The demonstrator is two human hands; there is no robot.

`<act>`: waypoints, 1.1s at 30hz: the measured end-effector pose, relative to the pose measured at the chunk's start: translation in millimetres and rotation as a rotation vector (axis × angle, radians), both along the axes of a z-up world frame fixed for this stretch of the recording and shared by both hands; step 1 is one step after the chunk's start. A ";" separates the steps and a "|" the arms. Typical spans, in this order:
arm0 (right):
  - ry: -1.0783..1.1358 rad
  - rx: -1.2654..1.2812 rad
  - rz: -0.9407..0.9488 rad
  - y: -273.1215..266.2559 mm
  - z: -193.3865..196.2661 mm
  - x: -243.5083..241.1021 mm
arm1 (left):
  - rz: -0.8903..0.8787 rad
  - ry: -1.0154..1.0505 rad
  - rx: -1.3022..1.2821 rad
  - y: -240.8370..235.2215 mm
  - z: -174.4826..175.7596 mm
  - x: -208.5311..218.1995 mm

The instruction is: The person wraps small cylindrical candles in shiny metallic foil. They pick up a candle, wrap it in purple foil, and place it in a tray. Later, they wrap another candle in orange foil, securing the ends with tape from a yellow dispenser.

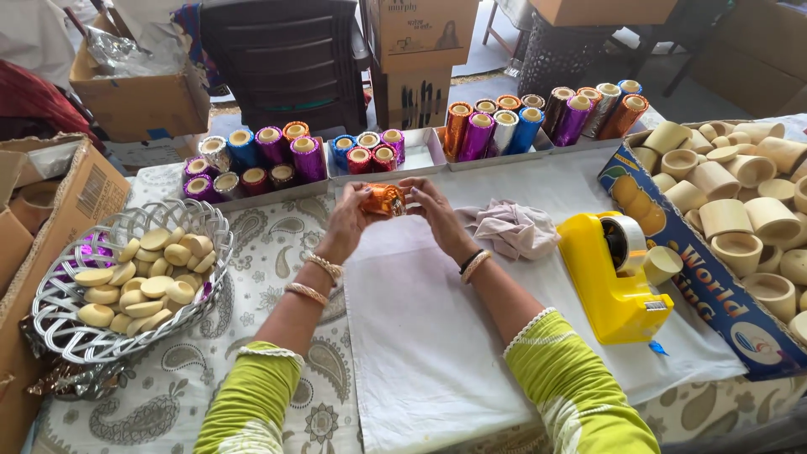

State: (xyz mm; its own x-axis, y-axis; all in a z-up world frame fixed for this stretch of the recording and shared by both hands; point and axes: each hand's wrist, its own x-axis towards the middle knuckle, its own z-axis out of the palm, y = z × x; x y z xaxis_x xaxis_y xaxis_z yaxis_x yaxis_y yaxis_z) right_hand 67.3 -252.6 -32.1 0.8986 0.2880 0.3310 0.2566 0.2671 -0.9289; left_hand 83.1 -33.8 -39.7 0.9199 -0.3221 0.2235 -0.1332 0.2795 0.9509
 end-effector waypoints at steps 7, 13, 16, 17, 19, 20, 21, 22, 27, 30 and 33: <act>-0.282 -0.338 -0.098 19.8 15.1 -22.8 | 0.089 0.342 -0.224 -16.1 -19.0 -12.5; -0.390 -0.560 -0.171 18.5 26.7 -26.6 | 0.294 0.087 0.609 9.3 -14.0 -2.9; -0.398 -0.560 -0.101 19.5 20.3 -22.2 | 0.144 -0.106 0.533 19.1 5.2 -12.8; -0.371 -0.501 -0.064 19.4 16.1 -20.0 | 0.001 -0.238 0.413 21.0 14.2 -18.5; -0.352 -0.463 -0.041 16.8 18.0 -20.7 | -0.006 -0.327 0.460 20.3 20.5 -24.8; -0.335 -0.425 -0.021 15.4 19.6 -21.0 | -0.013 -0.417 0.508 19.8 24.2 -27.9; -0.337 -0.426 -0.019 14.5 19.1 -19.8 | -0.011 -0.419 0.508 18.5 21.3 -25.7; -0.299 -0.415 -0.024 13.4 18.8 -18.4 | 0.028 -0.335 0.509 16.8 18.5 -23.4; -0.240 -0.404 -0.097 13.5 14.0 -17.3 | 0.163 -0.308 0.698 8.1 25.3 -31.3; -0.230 -0.297 -0.121 15.1 7.3 -13.3 | 0.203 -0.364 0.706 5.1 29.1 -34.7; -0.208 -0.189 -0.118 16.2 5.6 -12.6 | 0.229 -0.350 0.740 5.3 30.7 -35.4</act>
